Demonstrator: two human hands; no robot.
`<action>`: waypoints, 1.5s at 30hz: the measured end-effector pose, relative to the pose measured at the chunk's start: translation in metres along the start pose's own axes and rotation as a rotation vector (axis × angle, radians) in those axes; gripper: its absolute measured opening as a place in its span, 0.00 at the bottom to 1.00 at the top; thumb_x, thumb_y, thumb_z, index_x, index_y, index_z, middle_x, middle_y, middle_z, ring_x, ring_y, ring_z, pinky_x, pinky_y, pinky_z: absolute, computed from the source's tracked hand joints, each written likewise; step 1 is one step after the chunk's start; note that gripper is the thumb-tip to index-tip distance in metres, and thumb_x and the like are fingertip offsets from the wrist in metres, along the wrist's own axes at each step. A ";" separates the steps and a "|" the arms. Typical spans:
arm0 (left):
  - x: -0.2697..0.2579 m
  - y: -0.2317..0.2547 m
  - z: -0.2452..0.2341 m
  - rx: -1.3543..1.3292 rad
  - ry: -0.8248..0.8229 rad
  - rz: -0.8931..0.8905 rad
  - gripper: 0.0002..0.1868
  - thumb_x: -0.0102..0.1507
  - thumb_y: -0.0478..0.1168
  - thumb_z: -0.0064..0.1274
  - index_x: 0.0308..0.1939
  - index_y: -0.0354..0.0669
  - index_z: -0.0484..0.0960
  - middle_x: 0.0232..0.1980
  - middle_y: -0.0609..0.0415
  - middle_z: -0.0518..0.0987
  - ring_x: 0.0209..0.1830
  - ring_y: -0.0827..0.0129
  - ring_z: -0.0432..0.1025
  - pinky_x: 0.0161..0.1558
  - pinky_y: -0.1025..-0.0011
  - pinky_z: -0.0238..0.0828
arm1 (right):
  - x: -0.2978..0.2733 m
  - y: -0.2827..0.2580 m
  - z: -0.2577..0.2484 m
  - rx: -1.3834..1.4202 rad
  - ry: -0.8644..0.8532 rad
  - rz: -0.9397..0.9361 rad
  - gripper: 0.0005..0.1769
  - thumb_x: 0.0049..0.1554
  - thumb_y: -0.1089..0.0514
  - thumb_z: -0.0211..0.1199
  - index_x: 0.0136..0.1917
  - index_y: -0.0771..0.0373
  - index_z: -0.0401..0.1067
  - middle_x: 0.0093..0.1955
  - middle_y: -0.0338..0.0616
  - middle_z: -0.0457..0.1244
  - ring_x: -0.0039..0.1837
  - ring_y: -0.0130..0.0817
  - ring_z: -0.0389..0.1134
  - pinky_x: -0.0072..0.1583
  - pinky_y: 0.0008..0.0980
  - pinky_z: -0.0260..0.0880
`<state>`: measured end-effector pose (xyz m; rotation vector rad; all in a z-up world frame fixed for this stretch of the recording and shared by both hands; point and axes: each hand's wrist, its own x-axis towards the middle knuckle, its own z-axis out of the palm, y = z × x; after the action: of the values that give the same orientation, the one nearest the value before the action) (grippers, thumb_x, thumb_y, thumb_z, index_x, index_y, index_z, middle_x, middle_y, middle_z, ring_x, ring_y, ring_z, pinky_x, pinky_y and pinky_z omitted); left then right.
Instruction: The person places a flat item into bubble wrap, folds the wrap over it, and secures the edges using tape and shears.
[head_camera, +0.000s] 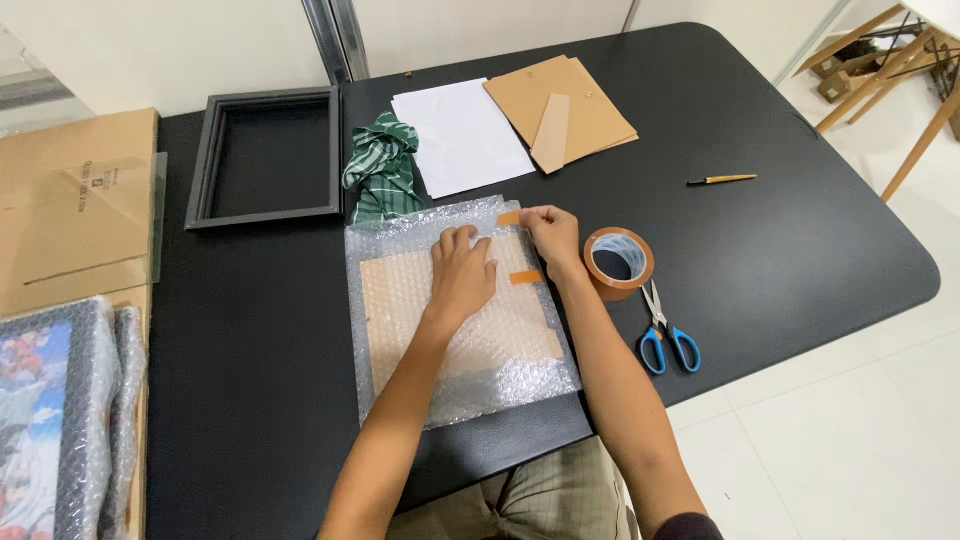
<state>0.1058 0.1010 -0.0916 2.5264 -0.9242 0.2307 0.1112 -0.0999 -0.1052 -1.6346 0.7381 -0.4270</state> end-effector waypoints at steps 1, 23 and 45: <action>0.002 0.001 0.000 -0.002 -0.002 -0.004 0.23 0.64 0.47 0.55 0.61 0.44 0.83 0.65 0.48 0.70 0.69 0.50 0.58 0.65 0.51 0.57 | -0.006 -0.008 0.001 -0.003 -0.003 0.002 0.06 0.52 0.54 0.72 0.44 0.53 0.83 0.30 0.35 0.67 0.34 0.22 0.63 0.35 0.23 0.63; 0.000 0.006 -0.013 0.002 -0.002 0.135 0.22 0.66 0.41 0.51 0.64 0.42 0.76 0.69 0.46 0.73 0.72 0.51 0.60 0.67 0.47 0.54 | -0.036 -0.021 -0.001 -0.099 0.100 -0.088 0.04 0.54 0.54 0.72 0.44 0.51 0.84 0.30 0.30 0.69 0.37 0.22 0.65 0.42 0.25 0.67; 0.000 0.004 -0.010 -0.018 -0.022 0.118 0.30 0.65 0.44 0.50 0.71 0.45 0.68 0.71 0.45 0.73 0.73 0.50 0.59 0.70 0.44 0.47 | -0.044 -0.018 -0.004 -0.142 0.116 -0.156 0.03 0.53 0.55 0.72 0.42 0.52 0.83 0.32 0.32 0.71 0.36 0.21 0.67 0.43 0.25 0.67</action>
<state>0.1035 0.1025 -0.0811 2.4656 -1.0801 0.2301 0.0812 -0.0717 -0.0810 -1.8199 0.7435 -0.5958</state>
